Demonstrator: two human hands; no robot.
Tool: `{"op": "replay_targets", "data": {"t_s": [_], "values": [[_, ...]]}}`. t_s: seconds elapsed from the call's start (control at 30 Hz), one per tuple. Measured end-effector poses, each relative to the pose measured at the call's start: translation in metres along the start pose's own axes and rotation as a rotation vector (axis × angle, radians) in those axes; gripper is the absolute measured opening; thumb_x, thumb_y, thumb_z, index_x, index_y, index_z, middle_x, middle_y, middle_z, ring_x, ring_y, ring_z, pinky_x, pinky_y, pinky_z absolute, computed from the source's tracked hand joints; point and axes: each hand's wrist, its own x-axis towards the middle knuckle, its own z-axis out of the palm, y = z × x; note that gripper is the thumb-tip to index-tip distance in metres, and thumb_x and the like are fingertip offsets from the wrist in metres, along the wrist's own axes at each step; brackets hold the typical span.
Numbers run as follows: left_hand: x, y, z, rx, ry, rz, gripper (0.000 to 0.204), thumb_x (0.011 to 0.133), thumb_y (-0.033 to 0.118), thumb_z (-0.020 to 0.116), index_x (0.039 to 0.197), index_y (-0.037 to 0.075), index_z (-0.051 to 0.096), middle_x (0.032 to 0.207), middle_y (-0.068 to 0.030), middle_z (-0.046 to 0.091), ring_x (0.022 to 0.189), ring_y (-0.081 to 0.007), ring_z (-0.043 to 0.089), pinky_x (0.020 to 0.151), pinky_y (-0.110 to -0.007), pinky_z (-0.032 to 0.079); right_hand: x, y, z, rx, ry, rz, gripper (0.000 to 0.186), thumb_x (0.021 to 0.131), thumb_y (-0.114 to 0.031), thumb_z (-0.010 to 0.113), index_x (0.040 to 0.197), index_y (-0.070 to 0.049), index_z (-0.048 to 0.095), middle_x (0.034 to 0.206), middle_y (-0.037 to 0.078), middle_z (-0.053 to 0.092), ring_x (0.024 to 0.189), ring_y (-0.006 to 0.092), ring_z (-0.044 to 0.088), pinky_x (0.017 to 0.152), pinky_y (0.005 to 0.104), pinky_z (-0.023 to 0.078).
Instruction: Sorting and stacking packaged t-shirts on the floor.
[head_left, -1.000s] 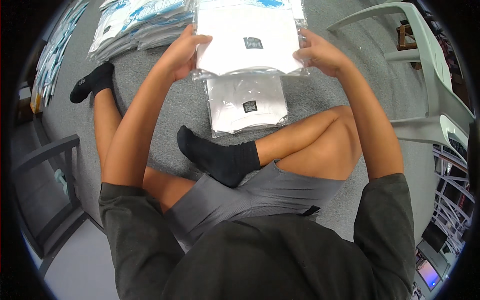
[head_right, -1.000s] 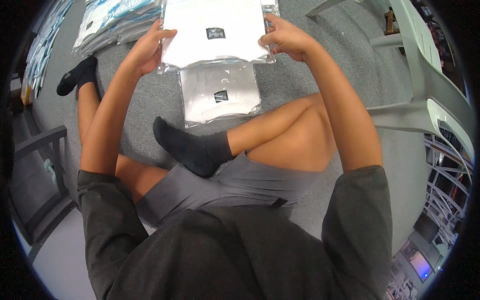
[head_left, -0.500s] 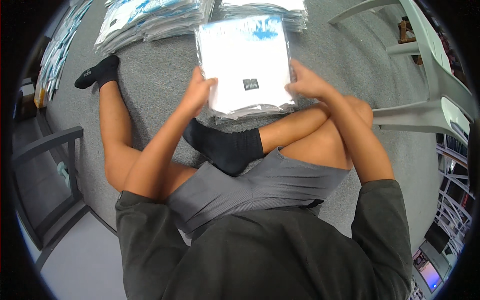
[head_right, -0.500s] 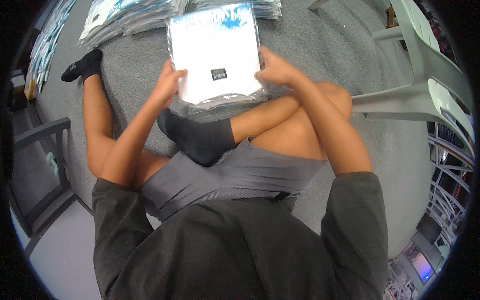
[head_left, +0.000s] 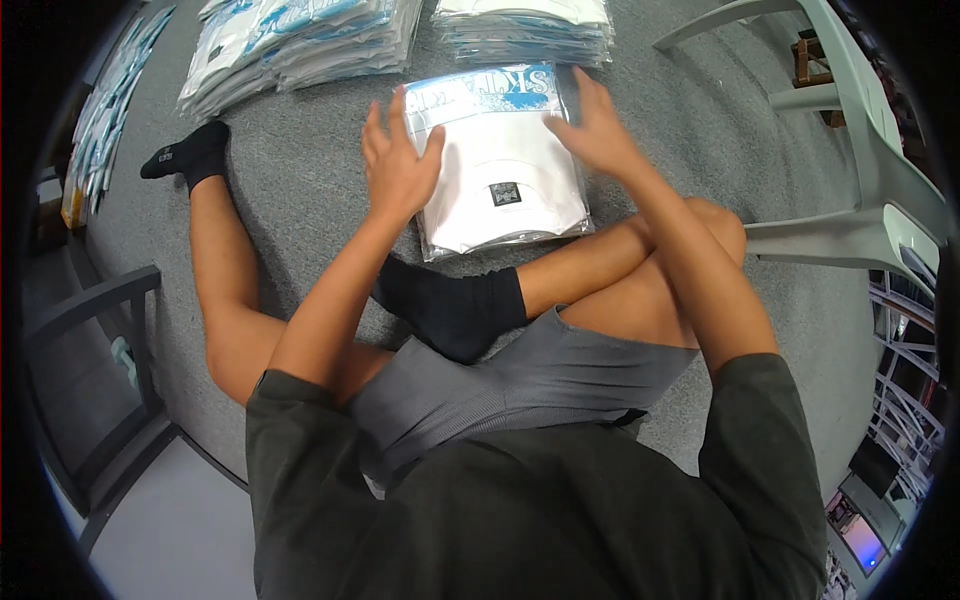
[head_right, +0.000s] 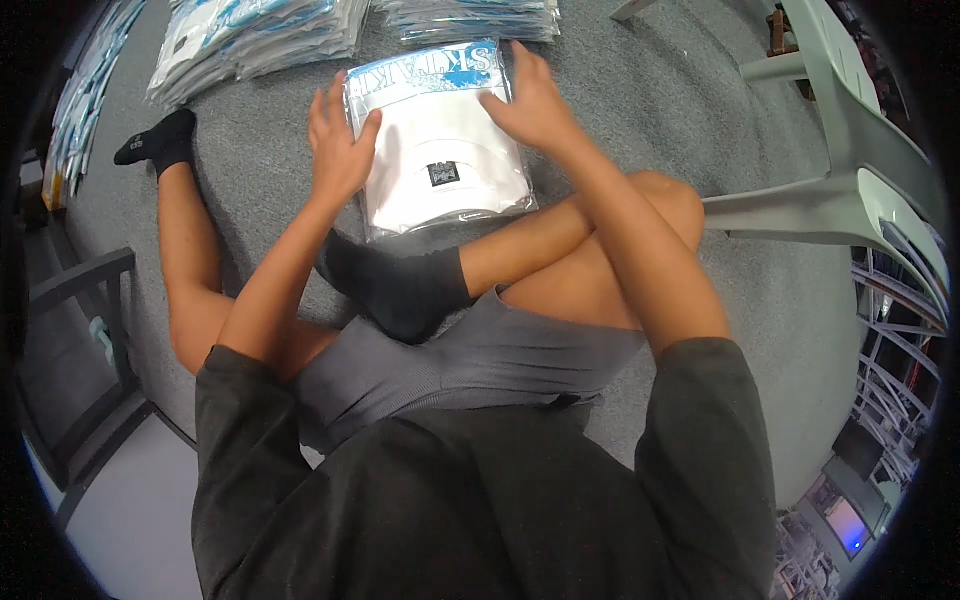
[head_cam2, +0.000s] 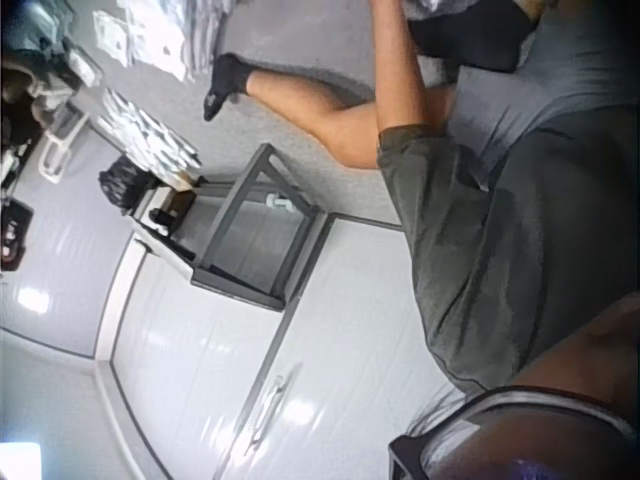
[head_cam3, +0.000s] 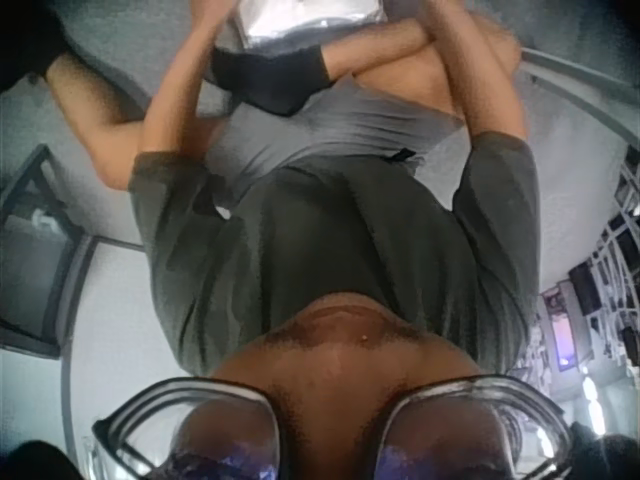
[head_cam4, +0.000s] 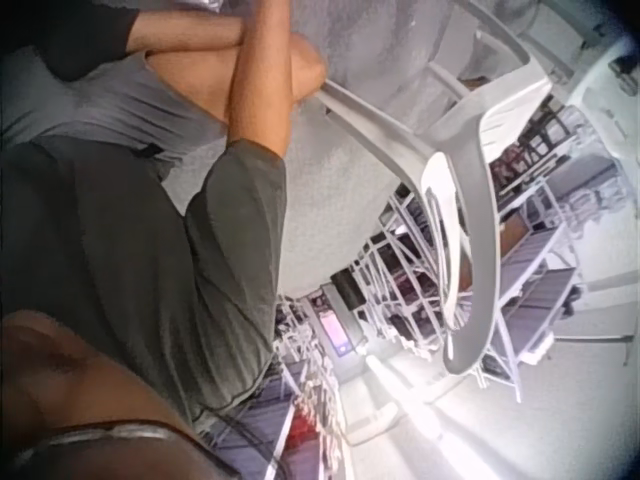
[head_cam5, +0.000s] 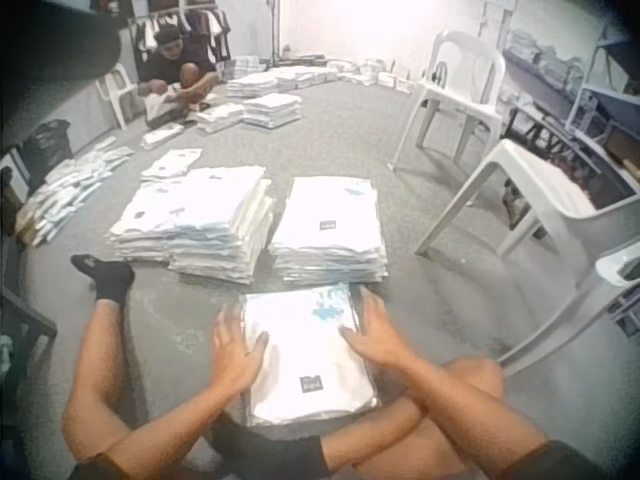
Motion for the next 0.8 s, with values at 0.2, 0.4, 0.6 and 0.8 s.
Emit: {"op": "replay_targets", "data": {"t_s": [0.2,0.4,0.6,0.8], "values": [[0.005,0.004,0.032,0.142,-0.112,0.088,0.06,0.089,0.051,0.054,0.145,0.033,0.04,0.156,-0.0191,0.016,0.139,-0.0499,0.021,0.107,-0.067,0.023,0.004,-0.043,0.064,-0.236,0.021,0.147,0.064,0.093,-0.061,0.039,0.151,-0.038,0.021,0.16,0.013,0.01,0.144,0.0437,0.013,0.108,0.071,0.014],[0.007,0.005,0.041,0.02,0.054,0.234,0.055,0.09,0.045,0.054,0.143,0.032,0.044,0.153,-0.0236,0.02,0.132,-0.048,0.031,0.11,-0.056,0.022,0.004,-0.036,0.066,-0.152,0.149,0.043,0.061,0.095,-0.054,0.041,0.151,-0.033,0.027,0.159,0.016,0.015,0.143,0.0453,0.017,0.11,0.0681,0.014],[0.028,0.007,0.012,0.335,-0.062,0.127,0.06,0.09,0.046,0.056,0.145,0.028,0.041,0.156,-0.0212,0.012,0.136,-0.0491,0.024,0.109,-0.057,0.024,0.019,-0.033,0.005,0.013,0.332,0.144,0.045,0.086,-0.051,0.062,0.117,-0.019,0.066,0.136,0.014,0.046,0.127,0.0355,0.04,0.104,0.053,0.027],[0.165,0.031,0.006,-0.454,-0.05,-0.054,0.054,0.092,0.038,0.056,0.123,-0.006,0.055,0.104,-0.0206,0.064,0.104,-0.0355,0.06,0.093,-0.046,0.046,0.115,0.02,-0.077,0.474,0.626,0.341,0.047,0.082,-0.041,0.072,0.096,0.003,0.066,0.097,0.011,0.064,0.079,0.0189,0.056,0.071,0.0346,0.045]]}}
